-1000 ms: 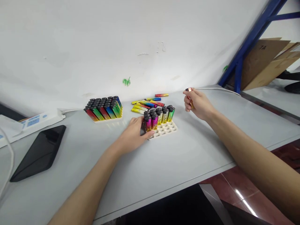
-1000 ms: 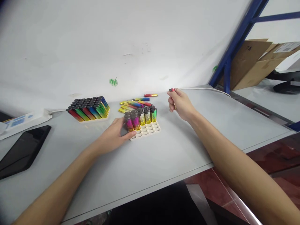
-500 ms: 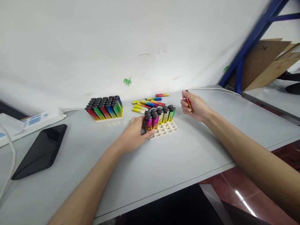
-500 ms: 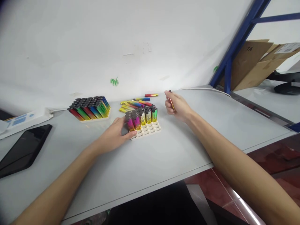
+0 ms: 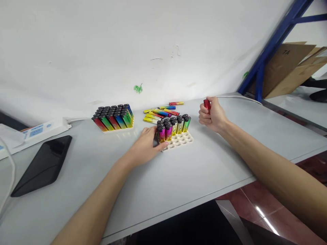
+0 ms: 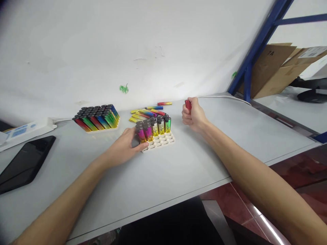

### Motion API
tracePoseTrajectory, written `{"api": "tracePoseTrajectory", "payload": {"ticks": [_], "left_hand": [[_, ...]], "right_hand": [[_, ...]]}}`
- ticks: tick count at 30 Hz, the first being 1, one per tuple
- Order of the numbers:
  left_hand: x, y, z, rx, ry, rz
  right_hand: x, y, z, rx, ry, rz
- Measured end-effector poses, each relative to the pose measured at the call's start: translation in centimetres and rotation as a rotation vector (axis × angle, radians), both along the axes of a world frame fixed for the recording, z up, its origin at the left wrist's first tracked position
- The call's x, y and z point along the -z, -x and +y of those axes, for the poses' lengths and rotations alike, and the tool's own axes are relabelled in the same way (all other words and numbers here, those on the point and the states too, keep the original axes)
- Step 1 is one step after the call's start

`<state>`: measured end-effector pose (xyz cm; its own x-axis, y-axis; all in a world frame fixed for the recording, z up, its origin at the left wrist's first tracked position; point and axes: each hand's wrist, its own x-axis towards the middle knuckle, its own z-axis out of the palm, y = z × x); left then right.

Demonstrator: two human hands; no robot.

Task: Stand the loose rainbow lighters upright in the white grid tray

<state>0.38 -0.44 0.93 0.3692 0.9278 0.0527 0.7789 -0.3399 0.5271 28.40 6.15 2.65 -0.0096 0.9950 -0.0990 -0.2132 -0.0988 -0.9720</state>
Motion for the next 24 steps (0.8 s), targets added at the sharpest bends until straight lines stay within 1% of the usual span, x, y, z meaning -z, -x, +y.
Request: {"api": "tracePoseTrajectory", "payload": {"ticks": [6, 12, 18, 24], "left_hand": [[-0.12, -0.09, -0.08, -0.012, 0.019, -0.006], [-0.27, -0.09, -0.2, -0.013, 0.012, -0.008], [-0.35, -0.14, -0.22, -0.013, 0.014, -0.015], [-0.2, -0.06, -0.14, -0.014, 0.028, -0.011]], "right_hand": [[-0.07, 0.15, -0.22, -0.004, -0.024, 0.015], [0.31, 0.16, -0.03, -0.026, -0.049, -0.023], [0.29, 0.0, 0.07, -0.058, -0.046, -0.058], [0.33, 0.05, 0.07, -0.045, -0.091, -0.052]]}}
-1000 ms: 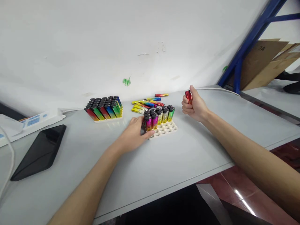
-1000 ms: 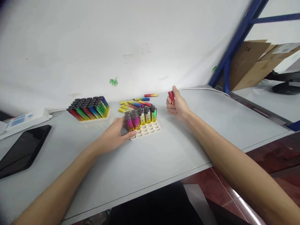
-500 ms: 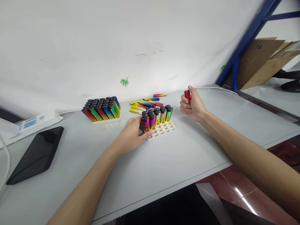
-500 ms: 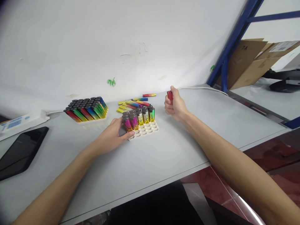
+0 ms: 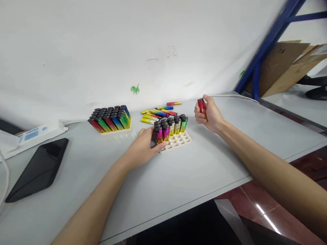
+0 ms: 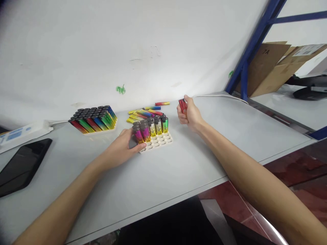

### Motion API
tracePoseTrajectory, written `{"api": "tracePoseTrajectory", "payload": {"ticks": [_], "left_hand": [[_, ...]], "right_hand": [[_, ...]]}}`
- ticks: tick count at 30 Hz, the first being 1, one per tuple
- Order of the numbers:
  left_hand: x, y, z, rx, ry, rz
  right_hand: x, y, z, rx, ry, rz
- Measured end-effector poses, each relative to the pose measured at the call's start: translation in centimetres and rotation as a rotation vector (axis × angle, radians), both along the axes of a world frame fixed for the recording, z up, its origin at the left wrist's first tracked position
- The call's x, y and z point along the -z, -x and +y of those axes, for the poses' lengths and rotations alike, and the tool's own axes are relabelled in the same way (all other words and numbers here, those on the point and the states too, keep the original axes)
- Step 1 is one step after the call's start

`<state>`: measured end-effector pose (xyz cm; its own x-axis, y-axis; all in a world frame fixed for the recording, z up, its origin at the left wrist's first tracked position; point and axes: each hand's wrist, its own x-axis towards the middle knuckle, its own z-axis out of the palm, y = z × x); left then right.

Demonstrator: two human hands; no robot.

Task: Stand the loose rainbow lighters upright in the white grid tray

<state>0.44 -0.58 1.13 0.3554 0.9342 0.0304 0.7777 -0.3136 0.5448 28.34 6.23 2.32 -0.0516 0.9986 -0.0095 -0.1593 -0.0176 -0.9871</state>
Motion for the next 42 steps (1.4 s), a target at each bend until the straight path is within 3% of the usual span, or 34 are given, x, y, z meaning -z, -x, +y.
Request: {"api": "tracePoseTrajectory", "payload": {"ticks": [4, 10, 17, 20, 24, 29, 37, 42], "left_hand": [[0.2, 0.1, 0.1, 0.012, -0.007, -0.006], [0.3, 0.1, 0.1, 0.006, -0.021, -0.012], [0.2, 0.0, 0.0, 0.02, -0.023, -0.025], [0.1, 0.0, 0.0, 0.021, -0.027, -0.027], [0.2, 0.0, 0.0, 0.014, -0.032, -0.021], [0.4, 0.1, 0.1, 0.011, -0.035, -0.029], [0.5, 0.1, 0.1, 0.006, -0.049, -0.017], [0.5, 0.1, 0.1, 0.005, -0.046, -0.016]], "right_hand": [[-0.3, -0.3, -0.1, 0.012, -0.08, -0.033], [-1.5, -1.9, -0.6, 0.001, -0.325, -0.26], [-3.0, -0.4, -3.5, -0.197, -0.344, -0.362], [-2.4, 1.6, -4.7, -0.136, -0.405, -0.452], [-0.8, 3.4, -5.4, -0.007, -0.626, -0.755], [0.5, 4.2, -5.6, 0.026, -0.775, -0.954], [0.1, 3.9, -5.4, 0.056, -0.72, -0.917], [0.2, 3.6, -4.8, -0.079, -0.817, -0.909]]}}
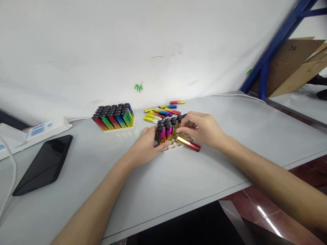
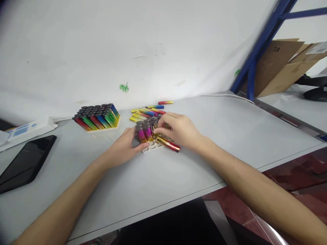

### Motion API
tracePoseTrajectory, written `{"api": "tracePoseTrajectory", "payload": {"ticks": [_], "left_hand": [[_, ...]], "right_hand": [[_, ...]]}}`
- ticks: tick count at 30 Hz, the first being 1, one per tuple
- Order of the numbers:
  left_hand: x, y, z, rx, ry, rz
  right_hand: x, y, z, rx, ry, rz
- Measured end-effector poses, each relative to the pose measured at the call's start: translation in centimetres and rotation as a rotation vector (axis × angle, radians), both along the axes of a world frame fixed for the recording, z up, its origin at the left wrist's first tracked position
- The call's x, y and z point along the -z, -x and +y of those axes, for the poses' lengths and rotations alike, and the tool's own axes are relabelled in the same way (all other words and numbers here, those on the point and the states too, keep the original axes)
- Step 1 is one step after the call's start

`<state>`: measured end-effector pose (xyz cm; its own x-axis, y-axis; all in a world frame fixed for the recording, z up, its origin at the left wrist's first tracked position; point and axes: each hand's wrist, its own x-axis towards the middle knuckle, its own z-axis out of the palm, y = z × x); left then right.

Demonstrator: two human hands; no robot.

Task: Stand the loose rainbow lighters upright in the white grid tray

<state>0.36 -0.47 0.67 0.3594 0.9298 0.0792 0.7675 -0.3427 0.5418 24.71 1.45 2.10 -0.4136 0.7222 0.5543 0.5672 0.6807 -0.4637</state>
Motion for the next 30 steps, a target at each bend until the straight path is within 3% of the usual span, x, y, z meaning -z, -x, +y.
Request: {"api": "tracePoseTrajectory", "payload": {"ticks": [7, 12, 15, 18, 22, 26, 30], "left_hand": [[-0.1, -0.1, -0.1, 0.02, -0.017, -0.021], [0.2, 0.0, 0.0, 0.027, -0.014, -0.026], [0.3, 0.1, 0.1, 0.027, -0.005, -0.019], [0.5, 0.1, 0.3, 0.048, -0.012, -0.026], [0.7, 0.1, 0.5, 0.042, -0.008, -0.019], [0.7, 0.1, 0.5, 0.048, 0.007, -0.019], [0.7, 0.2, 0.5, 0.042, -0.006, -0.033]], "right_hand": [[1.9, 1.5, -1.4, -0.012, -0.093, -0.361], [1.6, 1.8, -1.6, 0.037, -0.064, -0.323], [-0.1, 0.5, -2.0, 0.019, 0.107, -0.276], [-1.8, -1.6, -3.5, -0.079, 0.407, -0.434], [-2.5, -3.9, -6.4, -0.07, 0.524, -0.587], [-2.3, -4.7, -7.4, -0.004, 0.573, -0.539], [-2.6, -4.3, -6.0, 0.033, 0.507, -0.229]]}}
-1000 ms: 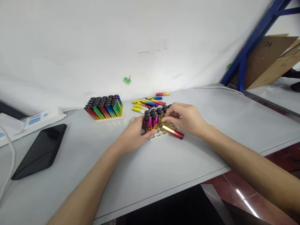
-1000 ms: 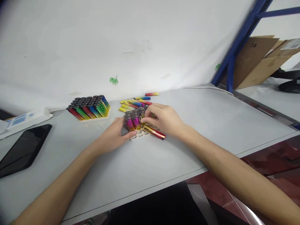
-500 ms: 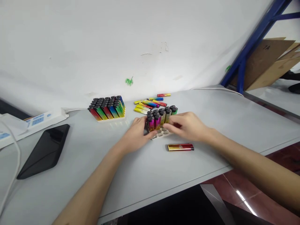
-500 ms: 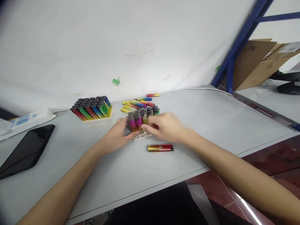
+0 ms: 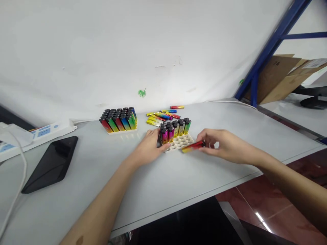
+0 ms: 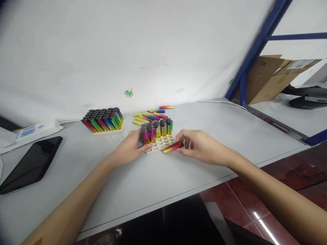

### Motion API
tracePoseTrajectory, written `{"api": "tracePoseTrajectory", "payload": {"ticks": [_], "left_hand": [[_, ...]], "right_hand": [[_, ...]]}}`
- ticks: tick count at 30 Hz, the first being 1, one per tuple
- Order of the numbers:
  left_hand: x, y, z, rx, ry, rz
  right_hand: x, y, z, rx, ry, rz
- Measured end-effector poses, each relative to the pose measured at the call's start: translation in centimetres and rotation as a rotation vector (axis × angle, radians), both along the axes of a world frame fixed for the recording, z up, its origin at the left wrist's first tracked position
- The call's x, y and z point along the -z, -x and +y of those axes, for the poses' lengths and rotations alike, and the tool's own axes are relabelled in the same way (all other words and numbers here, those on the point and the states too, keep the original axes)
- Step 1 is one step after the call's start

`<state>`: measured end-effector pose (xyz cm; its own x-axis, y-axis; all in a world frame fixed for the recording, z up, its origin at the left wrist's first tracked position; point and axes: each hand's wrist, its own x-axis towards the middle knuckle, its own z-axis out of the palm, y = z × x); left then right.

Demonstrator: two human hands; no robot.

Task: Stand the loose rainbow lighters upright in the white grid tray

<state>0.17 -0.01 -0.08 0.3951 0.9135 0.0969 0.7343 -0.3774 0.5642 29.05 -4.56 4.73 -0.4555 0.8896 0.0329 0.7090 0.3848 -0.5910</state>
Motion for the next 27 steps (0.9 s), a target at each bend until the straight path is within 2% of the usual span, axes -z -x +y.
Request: {"api": "tracePoseTrajectory", "payload": {"ticks": [3, 6, 13, 19, 27], "left_hand": [[0.1, 0.0, 0.0, -0.001, -0.008, -0.014], [0.0, 0.0, 0.0, 0.007, -0.01, -0.021], [-0.1, -0.1, -0.1, 0.018, -0.002, -0.034], [0.1, 0.0, 0.0, 0.028, -0.01, -0.033], [0.0, -0.1, 0.0, 0.022, -0.003, -0.023]], "right_hand": [[-0.3, 1.0, 1.6, 0.081, -0.084, 0.203], [-0.2, 2.4, 2.8, 0.176, -0.158, 0.236], [0.9, 5.6, 3.5, 0.313, -0.339, -0.088], [0.4, 6.8, 3.3, 0.379, -0.462, -0.355], [0.6, 6.9, 3.3, 0.376, -0.492, -0.34]]}}
